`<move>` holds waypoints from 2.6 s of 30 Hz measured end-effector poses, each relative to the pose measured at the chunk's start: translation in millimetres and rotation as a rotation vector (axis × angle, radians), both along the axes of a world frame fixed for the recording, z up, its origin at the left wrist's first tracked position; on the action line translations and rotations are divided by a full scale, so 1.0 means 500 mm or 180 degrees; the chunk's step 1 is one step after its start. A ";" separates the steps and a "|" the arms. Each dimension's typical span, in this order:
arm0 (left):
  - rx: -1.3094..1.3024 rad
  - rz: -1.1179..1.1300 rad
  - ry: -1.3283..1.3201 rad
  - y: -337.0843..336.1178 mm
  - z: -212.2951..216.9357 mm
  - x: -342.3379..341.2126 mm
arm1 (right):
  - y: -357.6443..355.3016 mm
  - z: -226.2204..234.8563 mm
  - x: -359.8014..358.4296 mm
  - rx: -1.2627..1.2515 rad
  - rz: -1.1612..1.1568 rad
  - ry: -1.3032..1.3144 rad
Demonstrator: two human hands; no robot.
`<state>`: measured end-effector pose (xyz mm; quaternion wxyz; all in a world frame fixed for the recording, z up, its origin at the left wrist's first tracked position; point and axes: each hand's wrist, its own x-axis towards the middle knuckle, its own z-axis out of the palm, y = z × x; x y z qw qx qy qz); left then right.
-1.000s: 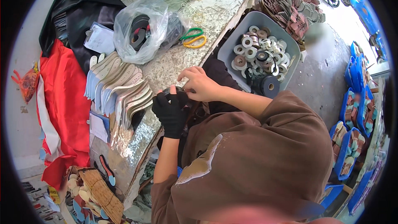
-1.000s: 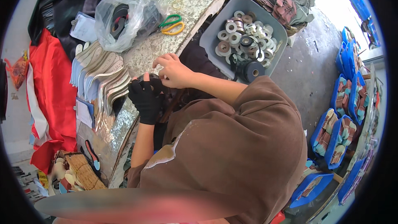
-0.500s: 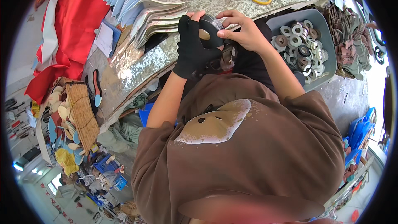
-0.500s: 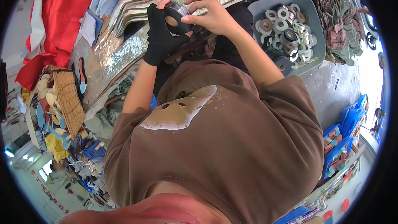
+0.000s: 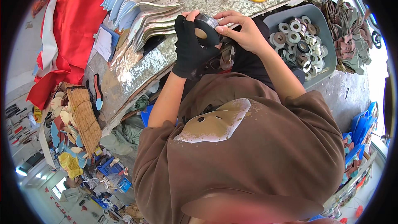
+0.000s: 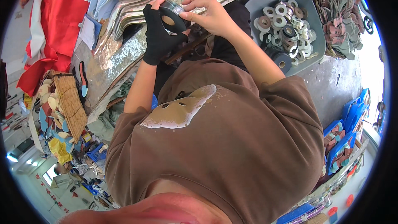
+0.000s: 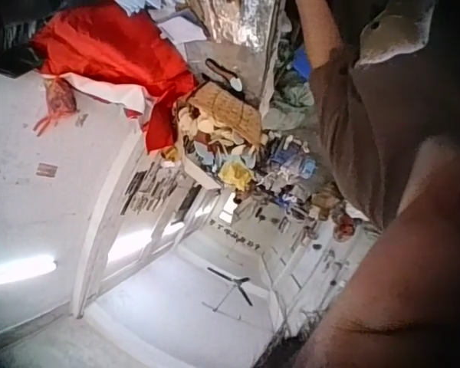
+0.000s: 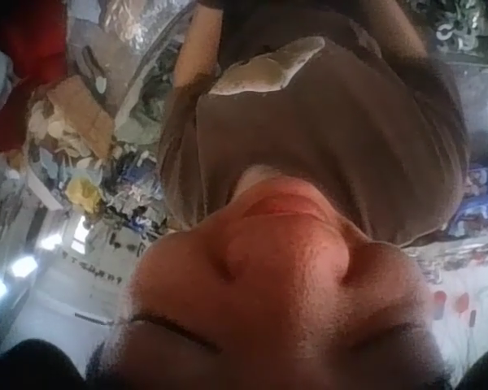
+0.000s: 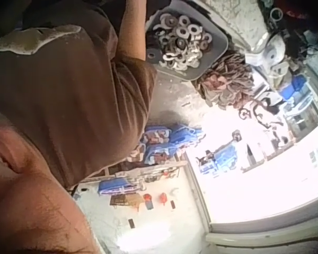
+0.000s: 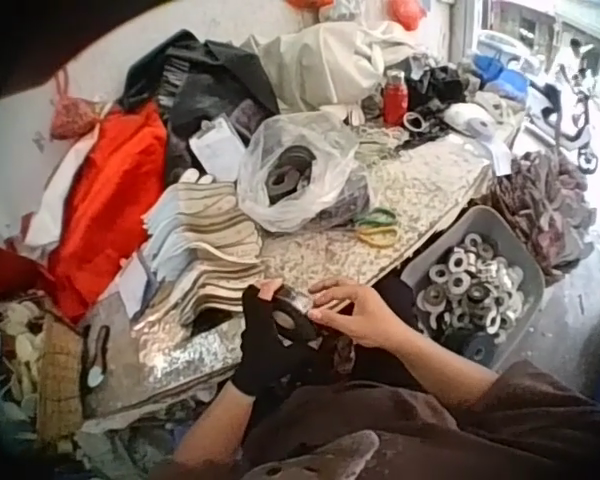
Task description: The recorder is assembling high-heeled shoe components by applying adhesive tape and attaching outsoles to the shoe upper.
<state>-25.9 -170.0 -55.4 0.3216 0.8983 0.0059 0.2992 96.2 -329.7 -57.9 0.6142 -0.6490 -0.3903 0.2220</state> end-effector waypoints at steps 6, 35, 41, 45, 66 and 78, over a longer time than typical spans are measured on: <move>0.0132 0.0050 0.0141 0.007 -0.009 -0.004 | -0.001 0.002 0.025 -0.0235 -0.0088 -0.1391; 0.1301 0.0748 0.0572 -0.002 -0.004 -0.036 | 0.019 -0.006 -0.007 -0.0698 -0.0299 -0.2614; 0.1751 0.0862 0.0643 -0.014 -0.007 -0.035 | 0.028 -0.021 -0.021 -0.0578 -0.0480 -0.2613; 0.1641 0.0837 0.0634 -0.014 -0.006 -0.035 | 0.029 -0.028 -0.014 -0.0648 -0.0573 -0.2533; 0.1739 0.0780 0.0832 -0.019 -0.009 -0.048 | 0.017 -0.026 -0.031 -0.0656 -0.0366 -0.2631; 0.1598 0.0744 0.0939 -0.029 -0.002 -0.060 | 0.015 -0.038 -0.026 -0.0479 -0.0589 -0.2660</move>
